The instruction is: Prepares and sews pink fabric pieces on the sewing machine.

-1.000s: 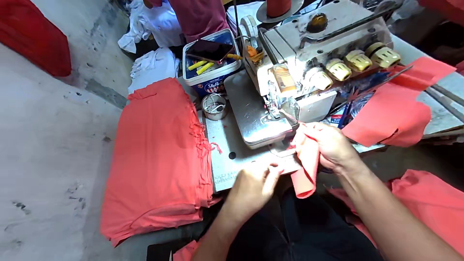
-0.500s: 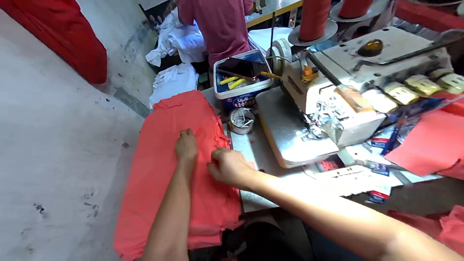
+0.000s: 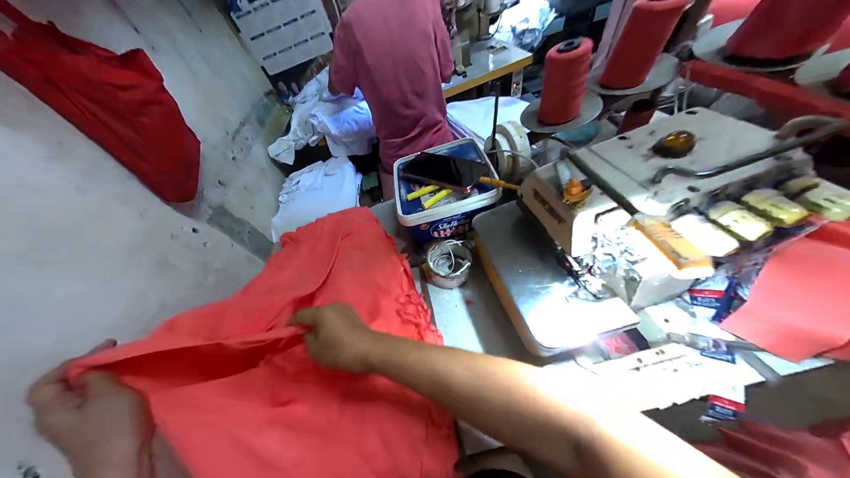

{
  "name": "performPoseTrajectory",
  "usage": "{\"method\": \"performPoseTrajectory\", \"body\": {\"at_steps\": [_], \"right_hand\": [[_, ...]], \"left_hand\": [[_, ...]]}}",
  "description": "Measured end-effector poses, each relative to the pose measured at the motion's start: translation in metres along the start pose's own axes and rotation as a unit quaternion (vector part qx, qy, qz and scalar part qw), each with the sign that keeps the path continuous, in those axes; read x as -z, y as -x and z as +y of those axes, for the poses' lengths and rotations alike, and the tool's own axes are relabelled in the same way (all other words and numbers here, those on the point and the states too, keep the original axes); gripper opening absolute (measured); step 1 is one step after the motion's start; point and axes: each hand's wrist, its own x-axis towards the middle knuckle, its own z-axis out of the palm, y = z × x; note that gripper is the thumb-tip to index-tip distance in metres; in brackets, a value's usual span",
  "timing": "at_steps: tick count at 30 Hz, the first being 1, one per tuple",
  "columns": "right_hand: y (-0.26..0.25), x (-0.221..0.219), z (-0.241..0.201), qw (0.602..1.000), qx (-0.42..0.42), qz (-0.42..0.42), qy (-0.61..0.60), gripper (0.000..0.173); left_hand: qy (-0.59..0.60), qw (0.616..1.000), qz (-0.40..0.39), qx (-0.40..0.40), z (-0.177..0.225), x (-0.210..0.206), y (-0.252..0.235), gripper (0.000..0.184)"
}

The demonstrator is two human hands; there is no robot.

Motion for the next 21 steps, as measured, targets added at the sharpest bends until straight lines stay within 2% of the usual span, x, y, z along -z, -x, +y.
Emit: {"method": "performPoseTrajectory", "body": {"at_steps": [2, 3, 5, 6, 7, 8, 9, 10, 11, 13, 16, 18, 21], "right_hand": [[0.029, 0.006, -0.034, 0.992, 0.072, 0.035, -0.100, 0.031], [0.047, 0.011, -0.046, 0.983, 0.103, 0.063, -0.137, 0.029], [0.083, 0.026, -0.060, 0.960, 0.156, 0.134, -0.191, 0.027], [0.102, 0.037, -0.064, 0.947, 0.170, 0.174, -0.208, 0.026], [0.121, 0.049, -0.064, 0.937, 0.175, 0.217, -0.212, 0.025], [0.140, 0.061, -0.058, 0.928, 0.171, 0.258, -0.205, 0.024], [0.159, 0.070, -0.048, 0.923, 0.157, 0.294, -0.195, 0.022], [0.179, 0.077, -0.034, 0.919, 0.131, 0.322, -0.186, 0.021], [0.202, 0.079, -0.018, 0.916, 0.091, 0.346, -0.179, 0.019], [0.248, 0.073, 0.015, 0.901, -0.005, 0.396, -0.178, 0.015], [0.307, 0.051, 0.059, 0.869, -0.121, 0.443, -0.185, 0.013], [0.326, 0.040, 0.073, 0.847, -0.143, 0.477, -0.184, 0.013], [0.332, 0.037, 0.079, 0.833, -0.129, 0.507, -0.182, 0.012]], "left_hand": [[0.064, 0.997, 0.036, -0.025, 0.067, -0.012, -0.006, 0.032], [0.078, 0.996, 0.027, -0.040, 0.097, -0.016, -0.005, 0.028], [0.134, 0.987, -0.029, -0.077, 0.149, -0.024, 0.008, 0.017], [0.173, 0.974, -0.083, -0.118, 0.168, -0.029, 0.013, 0.017], [0.207, 0.945, -0.138, -0.214, 0.175, -0.041, 0.006, 0.019], [0.222, 0.889, -0.190, -0.353, 0.182, -0.061, -0.013, 0.022], [0.212, 0.815, -0.225, -0.491, 0.198, -0.088, -0.035, 0.026], [0.172, 0.765, -0.257, -0.565, 0.225, -0.113, -0.039, 0.028], [0.109, 0.756, -0.306, -0.568, 0.256, -0.129, -0.018, 0.029], [-0.011, 0.773, -0.439, -0.458, 0.303, -0.160, 0.059, 0.021], [-0.122, 0.730, -0.553, -0.383, 0.288, -0.222, 0.127, 0.021], [-0.120, 0.735, -0.577, -0.335, 0.271, -0.245, 0.155, 0.025], [-0.141, 0.767, -0.564, -0.272, 0.277, -0.252, 0.177, 0.028]]}}
